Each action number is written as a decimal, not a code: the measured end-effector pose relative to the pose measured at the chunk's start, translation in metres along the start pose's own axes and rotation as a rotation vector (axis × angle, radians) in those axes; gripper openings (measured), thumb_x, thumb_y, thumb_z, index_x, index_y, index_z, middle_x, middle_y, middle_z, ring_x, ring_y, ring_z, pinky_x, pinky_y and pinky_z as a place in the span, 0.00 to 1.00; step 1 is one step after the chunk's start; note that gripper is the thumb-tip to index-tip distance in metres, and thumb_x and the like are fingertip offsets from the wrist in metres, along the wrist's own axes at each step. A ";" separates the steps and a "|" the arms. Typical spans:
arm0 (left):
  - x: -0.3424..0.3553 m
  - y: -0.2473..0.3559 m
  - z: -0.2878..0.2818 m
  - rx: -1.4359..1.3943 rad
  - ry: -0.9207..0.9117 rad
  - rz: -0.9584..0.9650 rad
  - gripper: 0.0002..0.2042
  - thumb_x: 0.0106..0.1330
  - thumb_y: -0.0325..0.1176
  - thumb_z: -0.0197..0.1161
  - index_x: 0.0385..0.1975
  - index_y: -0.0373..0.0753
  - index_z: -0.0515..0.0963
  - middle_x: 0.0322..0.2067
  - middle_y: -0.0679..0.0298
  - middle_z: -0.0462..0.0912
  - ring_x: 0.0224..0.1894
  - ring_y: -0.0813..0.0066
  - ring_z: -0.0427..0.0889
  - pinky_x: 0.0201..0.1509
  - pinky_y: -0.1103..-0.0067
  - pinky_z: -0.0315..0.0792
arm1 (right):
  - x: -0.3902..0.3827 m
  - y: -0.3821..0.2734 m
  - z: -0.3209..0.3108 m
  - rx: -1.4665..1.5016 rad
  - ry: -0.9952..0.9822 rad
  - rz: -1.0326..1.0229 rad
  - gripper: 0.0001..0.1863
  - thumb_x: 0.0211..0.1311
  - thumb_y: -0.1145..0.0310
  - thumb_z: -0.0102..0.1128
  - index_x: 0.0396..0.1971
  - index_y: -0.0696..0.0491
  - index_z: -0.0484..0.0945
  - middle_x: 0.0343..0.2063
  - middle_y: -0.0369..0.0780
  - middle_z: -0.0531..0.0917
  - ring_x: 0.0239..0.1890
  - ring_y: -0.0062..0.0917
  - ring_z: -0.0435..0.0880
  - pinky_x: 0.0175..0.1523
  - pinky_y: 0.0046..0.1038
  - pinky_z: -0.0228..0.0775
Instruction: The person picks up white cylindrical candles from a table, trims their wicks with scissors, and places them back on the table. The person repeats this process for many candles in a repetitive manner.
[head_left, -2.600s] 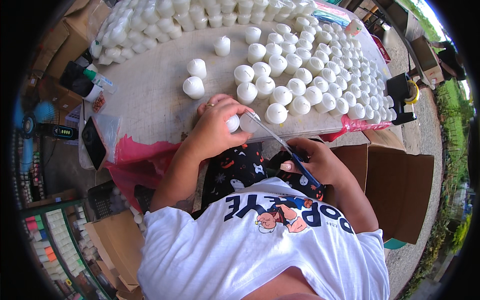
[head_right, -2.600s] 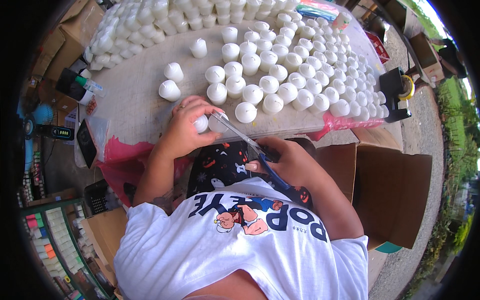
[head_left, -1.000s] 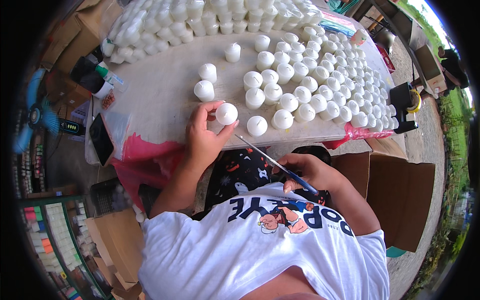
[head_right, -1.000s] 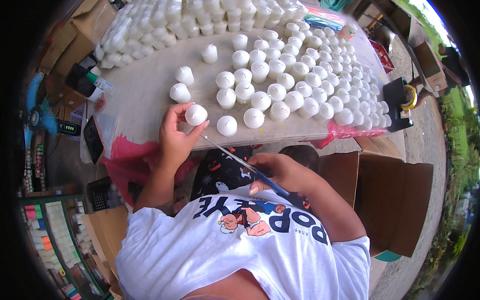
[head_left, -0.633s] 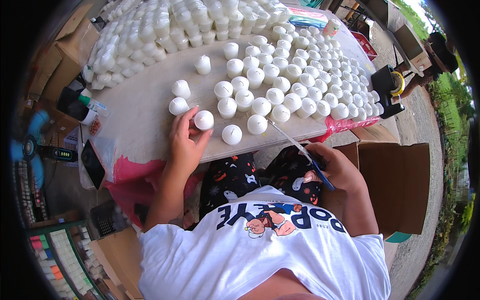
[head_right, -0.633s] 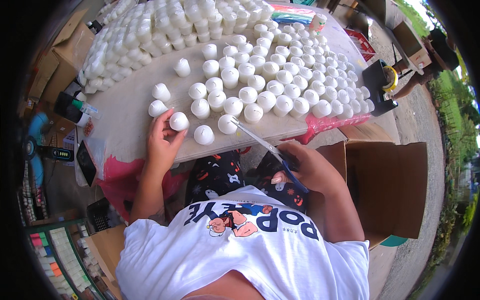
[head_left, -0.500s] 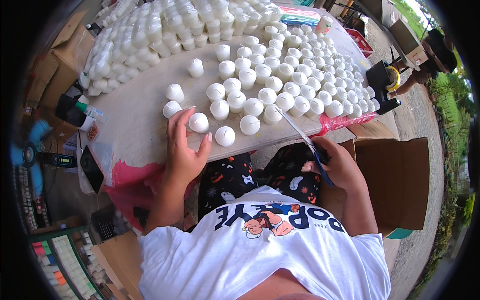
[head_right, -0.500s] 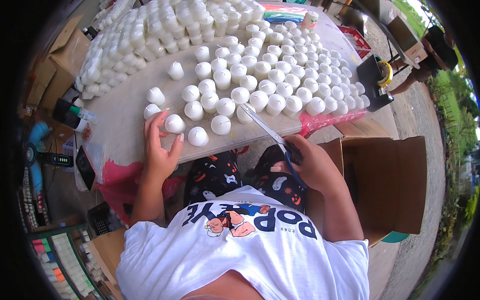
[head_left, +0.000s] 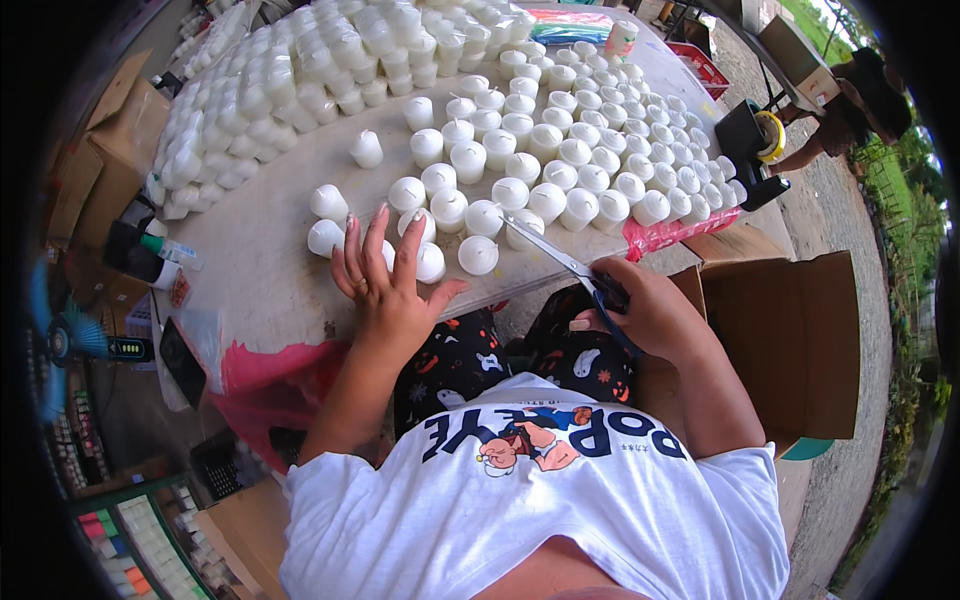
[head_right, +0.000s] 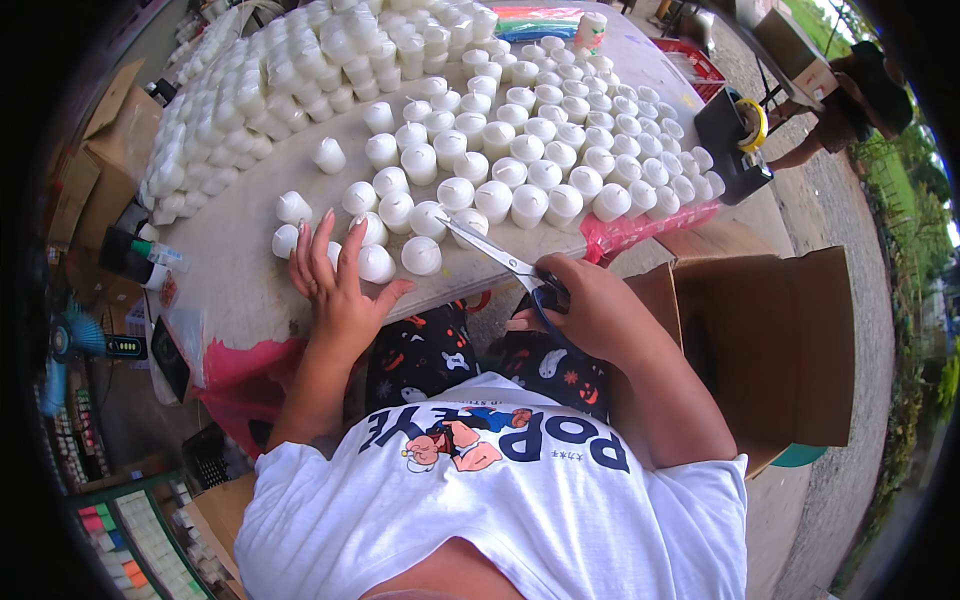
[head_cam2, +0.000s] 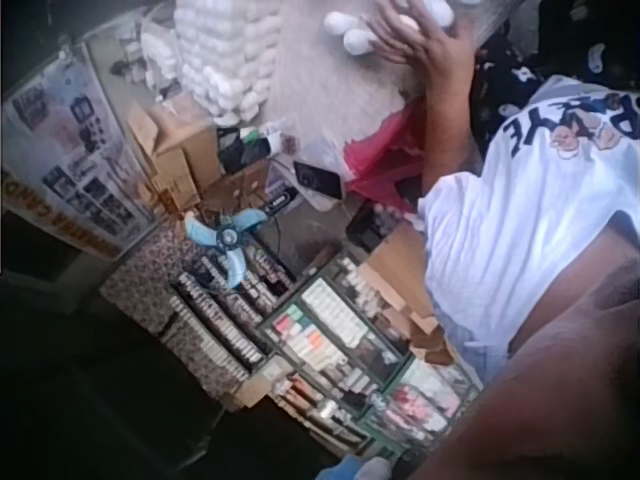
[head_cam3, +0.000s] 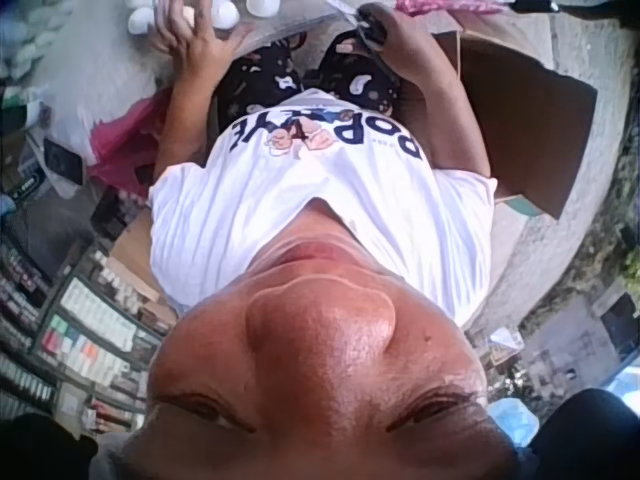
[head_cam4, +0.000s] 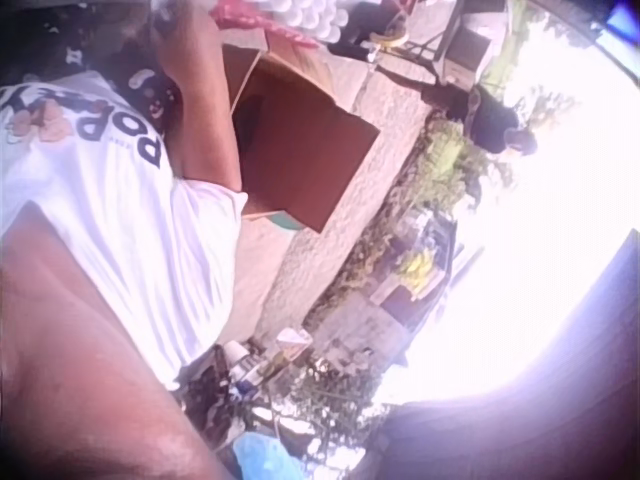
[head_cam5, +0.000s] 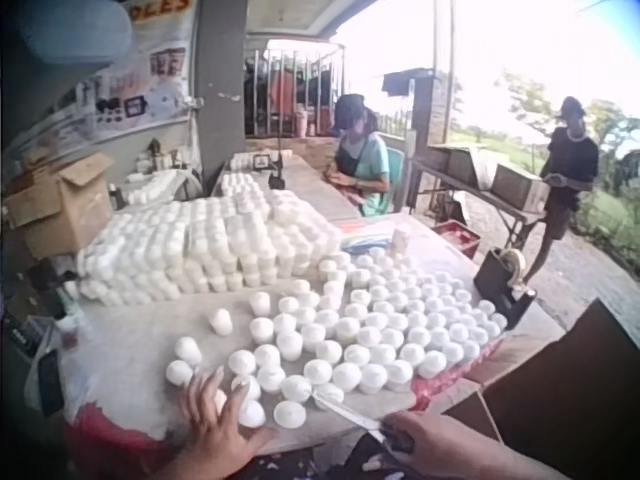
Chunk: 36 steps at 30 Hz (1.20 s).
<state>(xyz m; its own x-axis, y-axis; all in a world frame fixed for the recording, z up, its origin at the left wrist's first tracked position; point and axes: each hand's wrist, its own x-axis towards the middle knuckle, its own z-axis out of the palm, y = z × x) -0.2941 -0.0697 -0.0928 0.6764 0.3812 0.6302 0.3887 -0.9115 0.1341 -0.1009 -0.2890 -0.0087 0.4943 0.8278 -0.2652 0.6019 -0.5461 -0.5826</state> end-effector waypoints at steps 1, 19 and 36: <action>0.002 0.005 -0.002 -0.007 0.024 0.015 0.39 0.49 0.62 0.66 0.60 0.50 0.67 0.64 0.55 0.57 0.67 0.45 0.51 0.64 0.47 0.41 | 0.002 -0.005 -0.006 -0.050 0.002 -0.017 0.28 0.47 0.62 0.74 0.47 0.56 0.75 0.35 0.44 0.82 0.39 0.33 0.82 0.45 0.31 0.72; 0.028 0.029 -0.004 0.028 -0.119 0.050 0.26 0.57 0.64 0.55 0.46 0.53 0.82 0.63 0.61 0.64 0.68 0.54 0.49 0.64 0.42 0.32 | 0.057 -0.007 -0.031 0.010 -0.354 -0.003 0.28 0.52 0.45 0.68 0.42 0.54 0.78 0.29 0.37 0.82 0.33 0.20 0.80 0.39 0.25 0.70; 0.008 0.029 0.003 -0.039 -0.019 0.031 0.28 0.52 0.58 0.66 0.48 0.47 0.76 0.61 0.58 0.63 0.67 0.51 0.54 0.66 0.46 0.33 | -0.011 0.006 0.004 0.069 -0.061 -0.032 0.35 0.40 0.59 0.78 0.49 0.56 0.73 0.35 0.44 0.79 0.39 0.33 0.79 0.47 0.30 0.70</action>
<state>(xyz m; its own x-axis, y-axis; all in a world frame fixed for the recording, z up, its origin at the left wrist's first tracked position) -0.2756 -0.0930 -0.0857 0.6998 0.3553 0.6198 0.3433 -0.9281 0.1444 -0.1050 -0.3005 -0.0118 0.4350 0.8521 -0.2910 0.5713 -0.5110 -0.6422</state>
